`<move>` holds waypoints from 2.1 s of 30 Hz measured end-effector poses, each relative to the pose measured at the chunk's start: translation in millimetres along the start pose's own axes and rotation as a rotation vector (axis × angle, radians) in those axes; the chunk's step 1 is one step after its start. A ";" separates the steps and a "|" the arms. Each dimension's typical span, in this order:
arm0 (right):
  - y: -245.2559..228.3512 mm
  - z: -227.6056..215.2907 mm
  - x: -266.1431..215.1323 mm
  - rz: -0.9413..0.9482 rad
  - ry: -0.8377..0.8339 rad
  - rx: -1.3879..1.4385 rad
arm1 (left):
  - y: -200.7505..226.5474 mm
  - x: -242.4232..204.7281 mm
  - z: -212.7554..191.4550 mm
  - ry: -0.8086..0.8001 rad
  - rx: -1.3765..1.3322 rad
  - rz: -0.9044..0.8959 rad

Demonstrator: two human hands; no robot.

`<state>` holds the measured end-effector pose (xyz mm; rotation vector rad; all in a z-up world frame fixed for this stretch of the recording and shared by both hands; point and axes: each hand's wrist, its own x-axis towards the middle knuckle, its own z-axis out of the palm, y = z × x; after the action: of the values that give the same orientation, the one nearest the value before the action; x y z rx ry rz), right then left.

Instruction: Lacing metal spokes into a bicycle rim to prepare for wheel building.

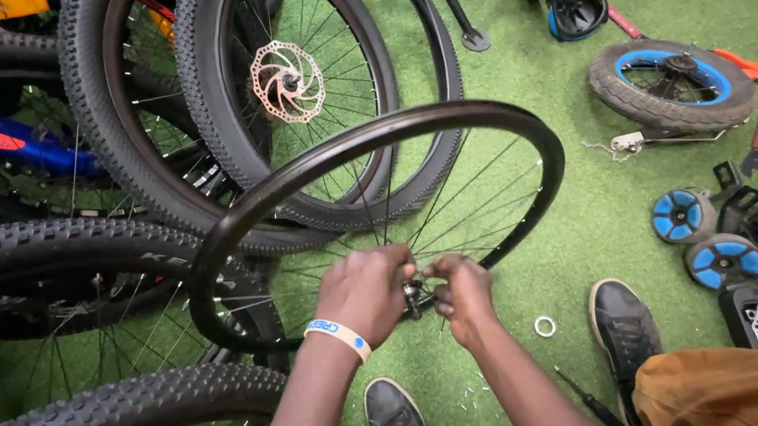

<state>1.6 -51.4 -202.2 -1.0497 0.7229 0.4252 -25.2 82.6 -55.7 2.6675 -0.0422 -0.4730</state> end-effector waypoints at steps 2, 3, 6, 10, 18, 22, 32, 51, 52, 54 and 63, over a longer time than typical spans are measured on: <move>-3.8 -2.9 -9.6 0.005 -0.033 0.057 | 0.9 -3.8 -3.7 0.024 0.044 -0.041; -4.0 -4.5 -13.8 -0.030 -0.023 0.067 | 3.5 -7.1 -7.6 0.030 0.015 -0.070; -9.1 -6.4 -28.9 -0.102 -0.027 0.075 | 0.6 -6.0 -7.9 0.074 -0.006 -0.069; -12.3 -11.9 -44.0 -0.269 -0.048 0.023 | -1.1 -7.0 -7.1 0.153 -0.058 -0.029; -16.8 -35.0 -40.4 -0.556 -0.011 -0.318 | -9.7 5.7 6.9 0.127 -0.145 -0.055; -16.8 -61.6 -23.0 -0.678 -0.023 -0.373 | -5.2 3.4 -1.1 0.130 -0.150 -0.088; -56.5 -88.7 -55.6 -0.513 0.191 -0.124 | 10.6 4.2 -13.2 0.102 -0.123 -0.142; -63.6 -53.0 -90.0 -0.748 0.345 -0.114 | 50.8 -18.4 -31.5 -0.146 -0.173 -0.271; -67.5 -48.9 -90.1 -0.767 0.287 -0.206 | 49.6 -16.2 -31.5 -0.132 -0.130 -0.249; -68.9 -44.6 -93.6 -0.834 0.197 -0.242 | 43.9 -13.0 -23.6 -0.097 -0.100 -0.216; -64.6 -34.0 -97.2 -0.908 -0.095 -0.261 | 27.0 1.7 8.0 0.166 0.087 0.152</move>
<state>-36.6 -109.1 -102.2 -1.4679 0.0540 -0.2258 -25.1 54.7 -51.8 2.7528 -0.2192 -0.2051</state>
